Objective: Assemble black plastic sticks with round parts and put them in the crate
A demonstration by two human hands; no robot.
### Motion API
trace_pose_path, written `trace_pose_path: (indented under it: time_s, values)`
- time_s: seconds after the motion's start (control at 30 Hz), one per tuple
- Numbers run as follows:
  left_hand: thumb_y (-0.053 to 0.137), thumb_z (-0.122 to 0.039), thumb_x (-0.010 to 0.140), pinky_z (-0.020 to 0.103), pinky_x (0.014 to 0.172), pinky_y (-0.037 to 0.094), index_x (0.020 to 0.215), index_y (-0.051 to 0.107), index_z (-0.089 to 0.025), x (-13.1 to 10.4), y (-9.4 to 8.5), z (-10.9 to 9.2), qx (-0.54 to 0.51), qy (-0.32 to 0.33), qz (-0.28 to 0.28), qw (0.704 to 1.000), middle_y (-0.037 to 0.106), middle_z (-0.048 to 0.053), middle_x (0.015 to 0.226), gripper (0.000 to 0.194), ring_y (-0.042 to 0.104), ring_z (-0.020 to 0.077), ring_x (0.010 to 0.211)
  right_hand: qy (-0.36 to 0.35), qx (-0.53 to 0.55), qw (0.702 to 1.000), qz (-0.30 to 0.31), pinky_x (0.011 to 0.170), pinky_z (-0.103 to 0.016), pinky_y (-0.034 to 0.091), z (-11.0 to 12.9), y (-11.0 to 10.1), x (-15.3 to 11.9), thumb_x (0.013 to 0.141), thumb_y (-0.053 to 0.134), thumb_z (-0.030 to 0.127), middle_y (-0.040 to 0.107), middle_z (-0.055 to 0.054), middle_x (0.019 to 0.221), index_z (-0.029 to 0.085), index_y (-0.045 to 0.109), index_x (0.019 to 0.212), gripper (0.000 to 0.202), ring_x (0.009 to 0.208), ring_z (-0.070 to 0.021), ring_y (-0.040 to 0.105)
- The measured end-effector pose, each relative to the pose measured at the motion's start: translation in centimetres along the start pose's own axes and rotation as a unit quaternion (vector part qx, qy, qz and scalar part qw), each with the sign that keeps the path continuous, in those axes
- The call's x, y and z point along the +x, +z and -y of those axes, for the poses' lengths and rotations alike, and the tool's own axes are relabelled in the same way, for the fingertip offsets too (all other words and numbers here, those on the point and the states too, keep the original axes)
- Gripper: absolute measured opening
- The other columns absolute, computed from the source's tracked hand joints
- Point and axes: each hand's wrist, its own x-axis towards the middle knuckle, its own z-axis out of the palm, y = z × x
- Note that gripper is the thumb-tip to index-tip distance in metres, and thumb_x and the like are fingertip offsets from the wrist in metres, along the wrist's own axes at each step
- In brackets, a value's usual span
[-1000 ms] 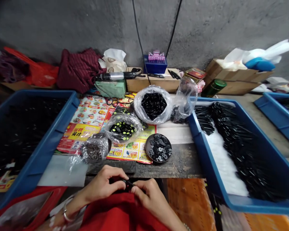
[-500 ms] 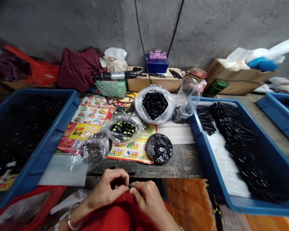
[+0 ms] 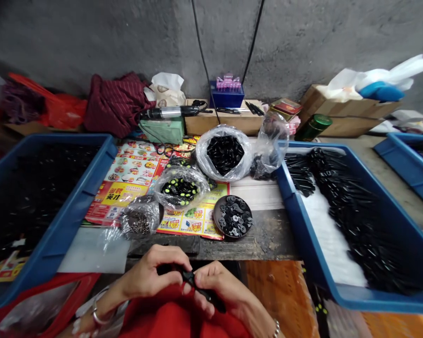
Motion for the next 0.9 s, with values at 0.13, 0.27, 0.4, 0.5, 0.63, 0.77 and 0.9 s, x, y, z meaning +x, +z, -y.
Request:
trace_pose_path:
  time_s: [0.13, 0.27, 0.4, 0.5, 0.63, 0.77, 0.9]
  values:
    - [0.062, -0.009, 0.075, 0.022, 0.07, 0.044, 0.083, 0.073, -0.017, 0.4, 0.2, -0.1, 0.037, -0.049, -0.02, 0.998, 0.072, 0.001, 0.076, 0.016, 0.063, 0.0149, 0.07, -0.06, -0.107, 0.992, -0.021, 0.041, -0.019, 0.037, 0.0, 0.1, 0.0, 0.077, 0.062, 0.062, 0.063, -0.002, 0.053, 0.009, 0.07, 0.074, 0.053, 0.039, -0.0094, 0.05]
    - [0.063, -0.012, 0.075, 0.022, 0.068, 0.041, 0.081, 0.071, -0.017, 0.7, 0.5, -0.2, 0.078, -0.097, -0.025, 0.992, 0.071, 0.0, 0.076, 0.011, 0.06, 0.0145, 0.07, -0.174, -0.351, 0.913, -0.11, 0.067, -0.026, 0.045, 0.4, 0.6, -0.7, 0.087, 0.059, 0.047, 0.073, -0.005, 0.078, 0.014, 0.074, 0.088, 0.036, 0.071, -0.0201, 0.063]
    - [0.061, -0.014, 0.077, 0.022, 0.068, 0.04, 0.082, 0.068, -0.017, 0.8, 0.8, -0.3, 0.095, -0.11, -0.017, 0.989, 0.069, -0.001, 0.077, 0.009, 0.059, 0.0143, 0.071, -0.216, -0.46, 0.846, -0.161, 0.068, -0.026, 0.045, 0.1, 0.9, -1.3, 0.093, 0.05, 0.031, 0.075, -0.006, 0.079, 0.016, 0.073, 0.096, 0.027, 0.072, -0.0209, 0.066]
    - [0.056, -0.01, 0.079, 0.022, 0.069, 0.041, 0.082, 0.066, -0.017, 0.5, 1.3, -0.4, 0.098, -0.099, -0.034, 0.99, 0.068, 0.0, 0.078, 0.012, 0.059, 0.0147, 0.072, -0.239, -0.504, 0.812, -0.17, 0.064, -0.024, 0.044, -0.7, 0.8, -1.3, 0.094, 0.046, 0.025, 0.074, -0.007, 0.077, 0.014, 0.07, 0.102, 0.027, 0.067, -0.0194, 0.067]
    - [0.052, -0.008, 0.08, 0.023, 0.07, 0.043, 0.083, 0.064, -0.017, 0.1, 2.1, -0.5, 0.105, -0.071, -0.054, 0.99, 0.068, 0.002, 0.081, 0.015, 0.061, 0.016, 0.076, -0.267, -0.54, 0.778, -0.18, 0.061, -0.024, 0.044, -1.5, 0.6, -1.4, 0.094, 0.043, 0.021, 0.073, -0.01, 0.08, 0.013, 0.067, 0.106, 0.028, 0.066, -0.0191, 0.066]
    - [0.055, -0.009, 0.08, 0.023, 0.072, 0.044, 0.083, 0.065, -0.018, 0.1, 2.3, -0.3, 0.091, -0.068, -0.054, 0.992, 0.07, 0.002, 0.082, 0.014, 0.063, 0.0163, 0.078, -0.265, -0.553, 0.767, -0.187, 0.061, -0.025, 0.045, -1.8, 0.2, -1.5, 0.094, 0.042, 0.02, 0.072, -0.01, 0.079, 0.013, 0.066, 0.105, 0.027, 0.066, -0.0197, 0.066]
    - [0.058, -0.01, 0.081, 0.023, 0.08, 0.046, 0.089, 0.068, -0.02, 0.2, 2.2, 0.0, 0.064, -0.089, -0.054, 0.992, 0.073, 0.001, 0.089, 0.016, 0.066, 0.0165, 0.085, -0.272, -0.571, 0.751, -0.188, 0.062, -0.028, 0.046, -1.8, -0.2, -1.6, 0.094, 0.042, 0.02, 0.071, -0.011, 0.081, 0.013, 0.065, 0.11, 0.029, 0.069, -0.0215, 0.066]
